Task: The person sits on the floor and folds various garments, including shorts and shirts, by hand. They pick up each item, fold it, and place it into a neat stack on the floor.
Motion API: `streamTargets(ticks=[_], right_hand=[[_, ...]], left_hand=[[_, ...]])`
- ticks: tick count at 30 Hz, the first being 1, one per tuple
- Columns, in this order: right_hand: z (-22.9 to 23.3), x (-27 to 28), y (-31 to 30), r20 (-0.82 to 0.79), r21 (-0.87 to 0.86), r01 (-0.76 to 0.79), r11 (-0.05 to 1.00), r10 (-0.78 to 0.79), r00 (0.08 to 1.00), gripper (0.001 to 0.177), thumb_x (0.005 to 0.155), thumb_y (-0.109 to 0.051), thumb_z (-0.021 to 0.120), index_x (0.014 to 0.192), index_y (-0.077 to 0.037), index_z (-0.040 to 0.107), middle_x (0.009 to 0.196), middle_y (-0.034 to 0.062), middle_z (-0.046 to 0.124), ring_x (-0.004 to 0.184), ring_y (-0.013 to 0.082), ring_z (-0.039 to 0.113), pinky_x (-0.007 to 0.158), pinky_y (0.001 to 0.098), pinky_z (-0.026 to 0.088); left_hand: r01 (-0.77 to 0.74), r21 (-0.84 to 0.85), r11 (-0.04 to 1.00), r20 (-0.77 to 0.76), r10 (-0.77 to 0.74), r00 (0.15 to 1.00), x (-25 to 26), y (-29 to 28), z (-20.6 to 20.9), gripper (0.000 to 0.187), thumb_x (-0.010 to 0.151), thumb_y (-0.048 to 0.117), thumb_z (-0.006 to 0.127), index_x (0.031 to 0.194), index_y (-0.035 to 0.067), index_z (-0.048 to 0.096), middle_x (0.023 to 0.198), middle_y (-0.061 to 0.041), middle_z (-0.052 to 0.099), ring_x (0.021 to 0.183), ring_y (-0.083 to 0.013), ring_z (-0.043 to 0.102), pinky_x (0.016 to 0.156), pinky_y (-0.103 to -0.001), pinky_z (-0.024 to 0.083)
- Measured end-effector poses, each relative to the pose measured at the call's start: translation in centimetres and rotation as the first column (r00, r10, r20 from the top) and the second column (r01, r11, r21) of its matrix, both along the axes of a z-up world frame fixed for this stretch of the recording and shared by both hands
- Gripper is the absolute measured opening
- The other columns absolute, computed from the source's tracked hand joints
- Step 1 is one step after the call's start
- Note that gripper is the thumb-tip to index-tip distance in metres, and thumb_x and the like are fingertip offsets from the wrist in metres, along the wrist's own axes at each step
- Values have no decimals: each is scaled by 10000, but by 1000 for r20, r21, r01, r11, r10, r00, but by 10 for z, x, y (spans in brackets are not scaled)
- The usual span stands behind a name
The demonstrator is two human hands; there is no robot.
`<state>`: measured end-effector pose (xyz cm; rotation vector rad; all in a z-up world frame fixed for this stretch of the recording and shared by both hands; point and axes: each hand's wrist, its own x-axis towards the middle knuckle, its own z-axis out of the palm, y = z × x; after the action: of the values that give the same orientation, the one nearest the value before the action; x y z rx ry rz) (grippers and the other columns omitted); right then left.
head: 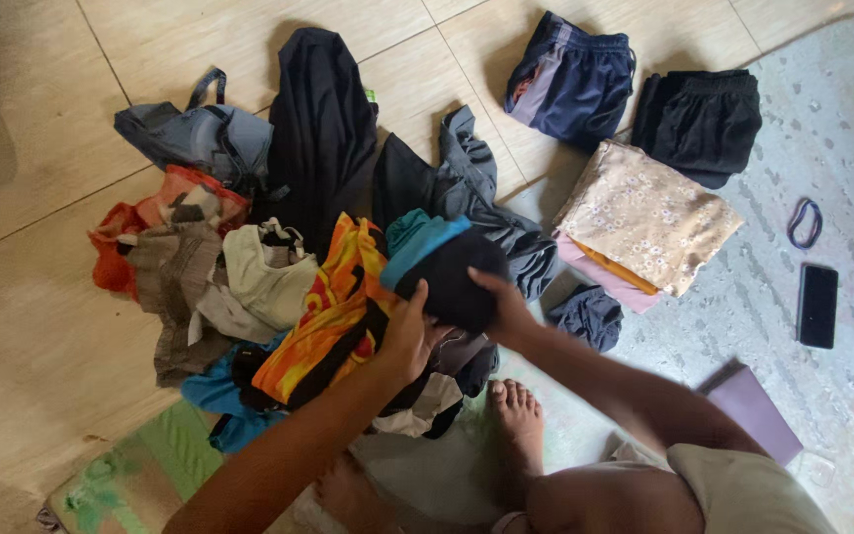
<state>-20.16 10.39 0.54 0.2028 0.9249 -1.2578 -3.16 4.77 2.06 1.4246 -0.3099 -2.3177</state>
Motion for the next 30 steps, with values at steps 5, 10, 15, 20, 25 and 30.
streamTargets(ticks=[5, 10, 15, 20, 25, 30], right_hand=[[-3, -109, -27, -481, 112, -38, 993, 87, 872, 305, 885, -217, 702, 1141, -53, 693, 1005, 97, 755, 867, 239, 729, 863, 374, 593], [-19, -268, -41, -924, -61, -194, 979, 18, 381, 328, 999, -219, 681, 1195, 41, 718, 1112, 109, 745, 972, 195, 714, 873, 332, 573], [40, -374, -52, -957, -284, -220, 933, -263, 119, 348, 964, 56, 684, 1302, 10, 612, 1245, 127, 691, 1097, 216, 664, 1012, 381, 545], [55, -444, -40, -807, -470, -54, 881, -404, 430, 375, 1023, 65, 604, 1392, -1, 622, 1311, 121, 699, 1183, 233, 699, 1100, 367, 562], [-33, -500, 5, -823, -310, 231, 922, -382, 422, 308, 974, -59, 715, 1257, 2, 610, 1138, 100, 681, 990, 206, 668, 899, 330, 547], [-110, -478, 24, -866, -4, 546, 838, -275, 417, 304, 916, -189, 846, 921, -30, 587, 779, 58, 582, 616, 162, 529, 545, 322, 380]], left_hand=[[245, -139, 959, -54, -254, 966, 31, 6, -16, 430, 1062, 395, 432, 1196, 30, 616, 1254, -118, 658, 1169, -248, 645, 1030, -428, 544], [313, -169, 935, 28, -313, 949, 50, 7, -33, 327, 1060, 326, 445, 1155, 72, 626, 1220, -93, 664, 1143, -235, 653, 981, -400, 533], [392, -238, 888, 84, -384, 920, 45, 8, -37, 282, 1066, 277, 440, 1142, 73, 620, 1199, -76, 652, 1122, -230, 656, 970, -395, 539], [448, -213, 869, 194, -412, 891, 40, 6, -25, 282, 1047, 258, 428, 1130, 91, 639, 1187, -55, 672, 1084, -207, 679, 949, -371, 548], [477, -124, 870, 226, -444, 867, 31, 1, -25, 283, 1047, 277, 452, 1133, 84, 640, 1166, -61, 663, 1066, -203, 677, 947, -371, 547], [500, -99, 860, 280, -458, 844, 24, -1, -24, 279, 1044, 274, 453, 1129, 91, 646, 1148, -55, 671, 1051, -192, 681, 945, -356, 545]])
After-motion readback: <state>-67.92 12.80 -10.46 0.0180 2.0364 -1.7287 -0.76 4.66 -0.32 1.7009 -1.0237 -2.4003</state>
